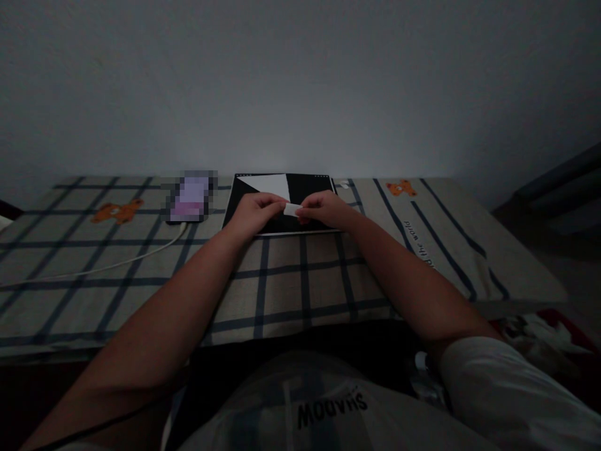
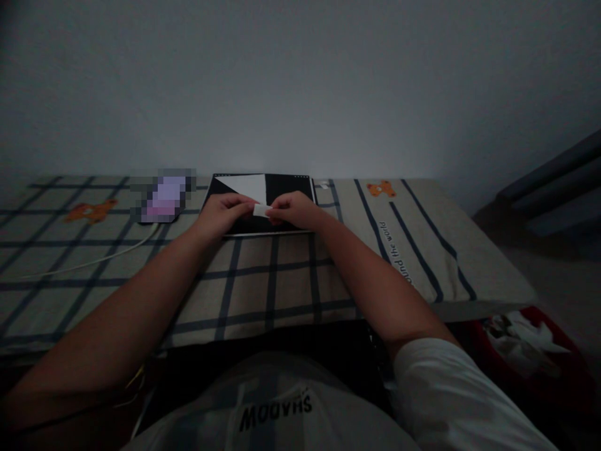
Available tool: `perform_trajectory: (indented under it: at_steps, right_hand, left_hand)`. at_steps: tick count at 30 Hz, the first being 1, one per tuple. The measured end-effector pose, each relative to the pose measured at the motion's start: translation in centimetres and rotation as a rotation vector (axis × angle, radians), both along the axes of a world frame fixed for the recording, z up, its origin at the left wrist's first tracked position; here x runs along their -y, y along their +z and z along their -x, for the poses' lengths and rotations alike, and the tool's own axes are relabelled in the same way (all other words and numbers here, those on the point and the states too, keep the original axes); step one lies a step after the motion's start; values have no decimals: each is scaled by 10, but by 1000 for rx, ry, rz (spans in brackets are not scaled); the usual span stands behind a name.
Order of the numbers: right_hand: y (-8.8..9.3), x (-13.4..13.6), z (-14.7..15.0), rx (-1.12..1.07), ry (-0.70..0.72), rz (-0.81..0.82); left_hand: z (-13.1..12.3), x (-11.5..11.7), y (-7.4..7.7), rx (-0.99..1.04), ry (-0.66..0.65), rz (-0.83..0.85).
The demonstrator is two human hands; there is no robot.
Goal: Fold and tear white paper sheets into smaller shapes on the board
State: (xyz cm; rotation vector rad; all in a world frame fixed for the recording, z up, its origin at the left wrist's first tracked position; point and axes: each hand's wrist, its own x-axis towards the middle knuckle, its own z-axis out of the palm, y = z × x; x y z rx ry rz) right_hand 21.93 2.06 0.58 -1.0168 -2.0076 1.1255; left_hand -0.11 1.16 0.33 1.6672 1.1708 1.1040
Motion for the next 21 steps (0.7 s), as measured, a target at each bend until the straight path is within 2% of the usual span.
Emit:
perform_trajectory:
  at_steps: [3,14,17,21]
  right_hand:
    - [-2,0,0,-19,-8,25]
    - [-6,-1,6,-103,-20,106]
    - [-6,-2,5,-113,-11,68]
    - [-7,-2,3,-57,4,-66]
  left_hand:
    - [0,2,0,-7,-10,8]
    - [4,-2,-4,-101,-42,-130]
    - [4,-2,-5,-114,-43,-142]
    - [4,-3,-8,-135,-45,-145]
